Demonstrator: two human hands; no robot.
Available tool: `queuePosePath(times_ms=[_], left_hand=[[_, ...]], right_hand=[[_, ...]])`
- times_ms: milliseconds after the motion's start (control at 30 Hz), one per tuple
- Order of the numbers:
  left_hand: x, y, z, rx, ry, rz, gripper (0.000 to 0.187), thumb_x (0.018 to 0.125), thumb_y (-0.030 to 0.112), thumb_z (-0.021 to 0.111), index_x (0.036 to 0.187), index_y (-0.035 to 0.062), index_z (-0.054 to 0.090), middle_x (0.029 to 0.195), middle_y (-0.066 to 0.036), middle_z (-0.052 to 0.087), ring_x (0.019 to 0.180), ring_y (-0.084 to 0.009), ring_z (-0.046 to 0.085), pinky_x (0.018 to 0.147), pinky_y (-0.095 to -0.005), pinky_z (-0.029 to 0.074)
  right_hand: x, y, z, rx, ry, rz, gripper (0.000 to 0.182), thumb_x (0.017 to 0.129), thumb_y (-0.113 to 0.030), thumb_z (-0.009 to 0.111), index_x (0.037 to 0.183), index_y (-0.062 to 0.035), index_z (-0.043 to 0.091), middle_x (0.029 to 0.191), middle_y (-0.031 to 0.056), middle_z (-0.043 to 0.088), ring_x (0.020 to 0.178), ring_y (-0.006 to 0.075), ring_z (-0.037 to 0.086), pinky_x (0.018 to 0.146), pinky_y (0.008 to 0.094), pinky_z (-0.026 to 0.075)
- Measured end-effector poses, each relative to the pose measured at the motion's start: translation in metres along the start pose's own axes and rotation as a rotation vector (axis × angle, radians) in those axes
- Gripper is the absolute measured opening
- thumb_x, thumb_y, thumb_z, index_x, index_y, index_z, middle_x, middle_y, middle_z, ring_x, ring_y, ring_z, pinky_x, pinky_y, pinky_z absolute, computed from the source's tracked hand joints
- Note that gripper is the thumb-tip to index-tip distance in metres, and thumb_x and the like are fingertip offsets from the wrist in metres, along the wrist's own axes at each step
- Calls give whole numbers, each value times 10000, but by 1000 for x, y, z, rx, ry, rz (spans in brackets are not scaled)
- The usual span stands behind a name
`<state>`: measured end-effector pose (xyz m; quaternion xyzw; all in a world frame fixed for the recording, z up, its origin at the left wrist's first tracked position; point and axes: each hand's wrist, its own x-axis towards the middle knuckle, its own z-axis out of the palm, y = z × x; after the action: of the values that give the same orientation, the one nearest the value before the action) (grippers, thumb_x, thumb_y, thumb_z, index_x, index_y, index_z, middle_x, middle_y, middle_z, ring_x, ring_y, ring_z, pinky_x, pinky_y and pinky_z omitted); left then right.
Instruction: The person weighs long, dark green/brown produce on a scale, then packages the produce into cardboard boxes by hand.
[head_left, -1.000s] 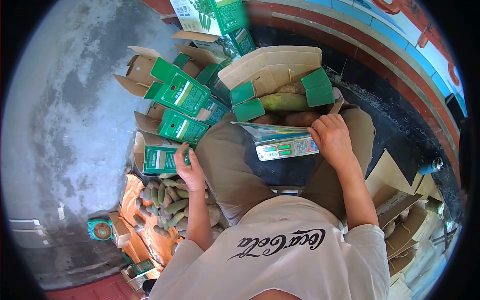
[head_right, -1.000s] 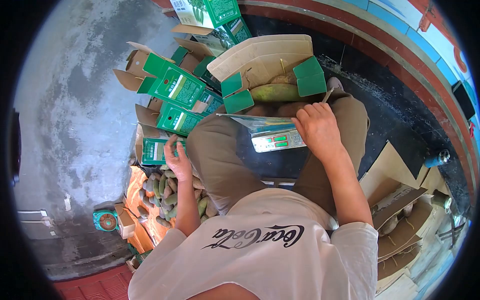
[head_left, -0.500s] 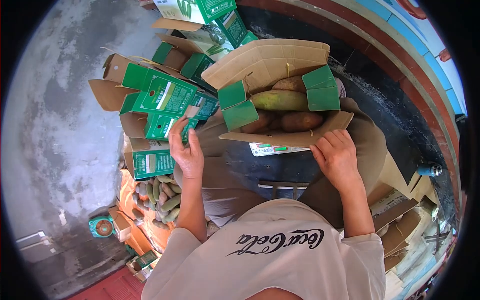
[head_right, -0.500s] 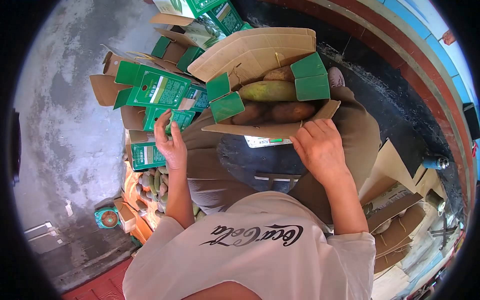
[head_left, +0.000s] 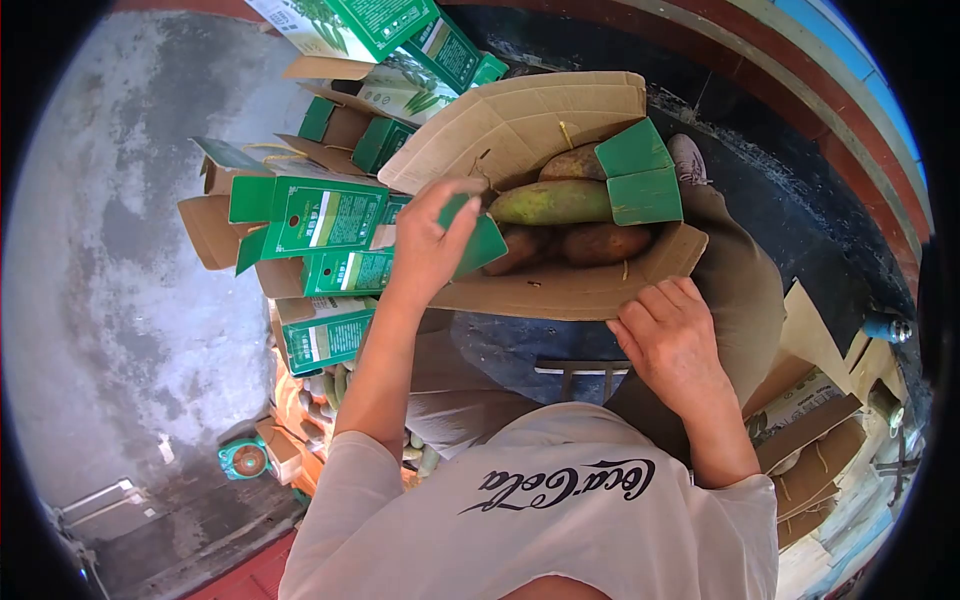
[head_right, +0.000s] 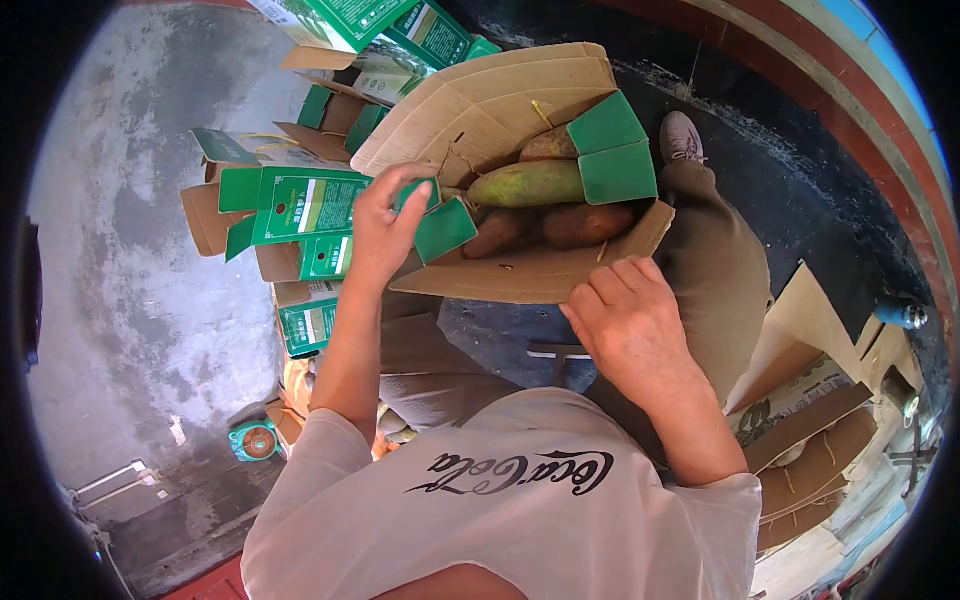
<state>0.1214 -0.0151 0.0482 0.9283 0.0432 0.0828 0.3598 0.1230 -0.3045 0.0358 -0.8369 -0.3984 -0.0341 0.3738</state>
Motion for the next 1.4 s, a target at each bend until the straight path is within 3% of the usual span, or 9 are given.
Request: queuePosePath(times_ms=[133, 233, 433, 733, 833, 1033, 1133, 1333, 1400], left_hand=[[30, -8, 25, 126, -157, 73, 206, 862, 102, 626, 1049, 15, 646, 991, -127, 670, 900, -238, 651, 815, -317, 491], [50, -14, 41, 342, -227, 186, 170, 854, 124, 633, 967, -3, 637, 968, -160, 664, 895, -317, 647, 796, -355, 498], [64, -59, 56, 1022, -745, 218, 111, 793, 140, 647, 851, 46, 638, 921, -143, 672, 899, -328, 650, 744, -424, 514], [47, -29, -10, 1146, -883, -60, 227, 721, 91, 658, 948, 88, 669, 950, -136, 671, 908, -311, 652, 763, -423, 523], [27, -45, -37, 1003, -786, 19, 293, 709, 123, 696, 996, 86, 644, 995, -143, 651, 973, -299, 634, 748, -426, 524], [13, -53, -16, 1150, -907, -94, 346, 696, 152, 742, 1001, 53, 614, 1046, -149, 607, 1004, -308, 621, 847, -439, 508], [28, -65, 8, 1221, -954, -21, 452, 722, 181, 740, 1112, 38, 560, 1109, -180, 589, 1038, -319, 609, 909, -427, 489], [48, -75, 26, 867, -680, -255, 648, 805, 221, 696, 1340, 27, 385, 1216, -225, 567, 1173, -371, 528, 976, -424, 437], [51, -78, 26, 810, -711, -326, 657, 814, 206, 689, 1357, 22, 369, 1238, -237, 553, 1185, -373, 521, 990, -415, 427]], right_hand=[[-3, 3, 0, 32, -9, 9, 209, 649, -87, 747, 727, -51, 557, 729, 87, 517, 719, 278, 536, 714, 400, 439], [-6, 4, -1, 27, -16, 8, 188, 662, -102, 737, 750, -55, 578, 750, 77, 523, 756, 250, 537, 758, 381, 442], [-8, 5, -3, 44, -3, -4, 196, 647, -96, 734, 759, -46, 581, 748, 76, 520, 764, 251, 541, 769, 383, 445], [-9, 6, -3, 70, -4, -13, 218, 634, -108, 730, 779, -32, 586, 755, 82, 520, 766, 256, 544, 781, 383, 453], [-8, 5, -2, 73, -7, -5, 221, 633, -109, 731, 783, -32, 589, 760, 82, 522, 772, 256, 544, 787, 392, 451], [-6, 3, 0, 57, -20, -10, 215, 639, -109, 738, 776, -41, 587, 761, 81, 523, 774, 254, 544, 776, 389, 442], [-6, 3, 1, 61, -3, -5, 214, 640, -107, 741, 769, -44, 582, 758, 79, 522, 766, 253, 542, 770, 381, 440], [-6, 2, 1, 48, 17, -7, 213, 642, -103, 743, 764, -47, 578, 755, 79, 520, 755, 254, 537, 775, 374, 441], [-6, 2, 1, 50, 10, -11, 211, 644, -105, 742, 764, -46, 578, 756, 81, 521, 758, 255, 538, 784, 374, 441]])
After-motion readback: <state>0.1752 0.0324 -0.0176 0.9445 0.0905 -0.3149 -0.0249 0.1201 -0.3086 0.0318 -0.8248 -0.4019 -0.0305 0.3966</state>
